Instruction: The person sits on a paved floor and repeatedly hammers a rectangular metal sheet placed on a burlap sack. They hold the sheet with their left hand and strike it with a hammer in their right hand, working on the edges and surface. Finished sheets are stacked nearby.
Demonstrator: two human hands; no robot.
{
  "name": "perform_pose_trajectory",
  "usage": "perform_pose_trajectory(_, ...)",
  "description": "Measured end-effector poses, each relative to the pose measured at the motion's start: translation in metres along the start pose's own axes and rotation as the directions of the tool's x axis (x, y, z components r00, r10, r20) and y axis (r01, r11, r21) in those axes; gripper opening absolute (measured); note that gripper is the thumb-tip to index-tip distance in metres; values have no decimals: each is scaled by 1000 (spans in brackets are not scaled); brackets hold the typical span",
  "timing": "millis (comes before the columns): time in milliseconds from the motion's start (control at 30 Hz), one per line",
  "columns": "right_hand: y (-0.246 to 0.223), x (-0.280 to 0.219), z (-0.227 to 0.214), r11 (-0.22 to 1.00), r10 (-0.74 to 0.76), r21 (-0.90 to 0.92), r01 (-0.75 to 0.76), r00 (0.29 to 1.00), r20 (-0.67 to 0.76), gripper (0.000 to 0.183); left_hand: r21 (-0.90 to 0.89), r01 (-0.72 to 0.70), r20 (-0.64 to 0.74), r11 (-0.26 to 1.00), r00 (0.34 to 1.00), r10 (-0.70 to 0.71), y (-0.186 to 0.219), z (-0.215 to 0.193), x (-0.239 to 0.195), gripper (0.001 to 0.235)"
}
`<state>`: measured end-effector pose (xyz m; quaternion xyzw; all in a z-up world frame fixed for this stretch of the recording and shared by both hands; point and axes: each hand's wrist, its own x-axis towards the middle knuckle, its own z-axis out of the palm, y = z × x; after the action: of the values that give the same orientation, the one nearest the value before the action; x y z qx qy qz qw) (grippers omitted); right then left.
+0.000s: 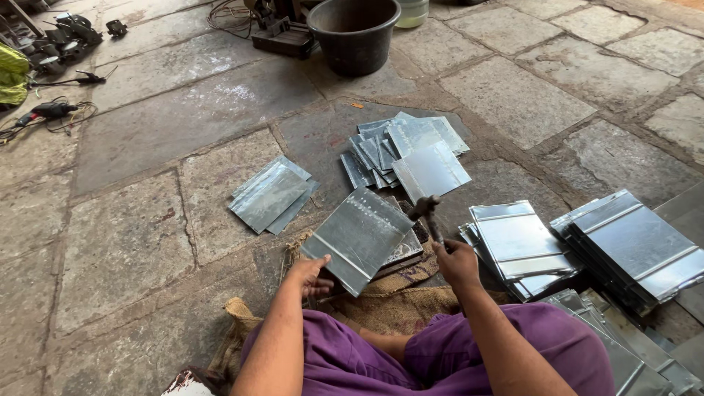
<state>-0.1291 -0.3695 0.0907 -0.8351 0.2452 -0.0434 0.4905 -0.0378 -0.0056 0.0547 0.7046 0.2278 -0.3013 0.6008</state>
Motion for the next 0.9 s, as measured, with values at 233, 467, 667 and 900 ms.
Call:
perform_pose_trajectory(233,-2,4,-10,964,43,264,-30,998,-46,29,-156,-467,-199,870,878,435,-3,1,22,29)
perform_pose_trajectory(467,-12,3,-14,950,67,308,-52,997,-39,28,-2,-853,-443,523,469,764,93,15,-58,30)
perform_pose_trajectory(667,-21,-3,-14,927,60,370,-60,998,10,25,553,-543,-99,633,711,696,149,117,-104,32)
perform_pose_trajectory(900,-5,4,-21,909,-7,415,27,999,-50,31,969,-248,219,1,857,466,53,153,-52,85)
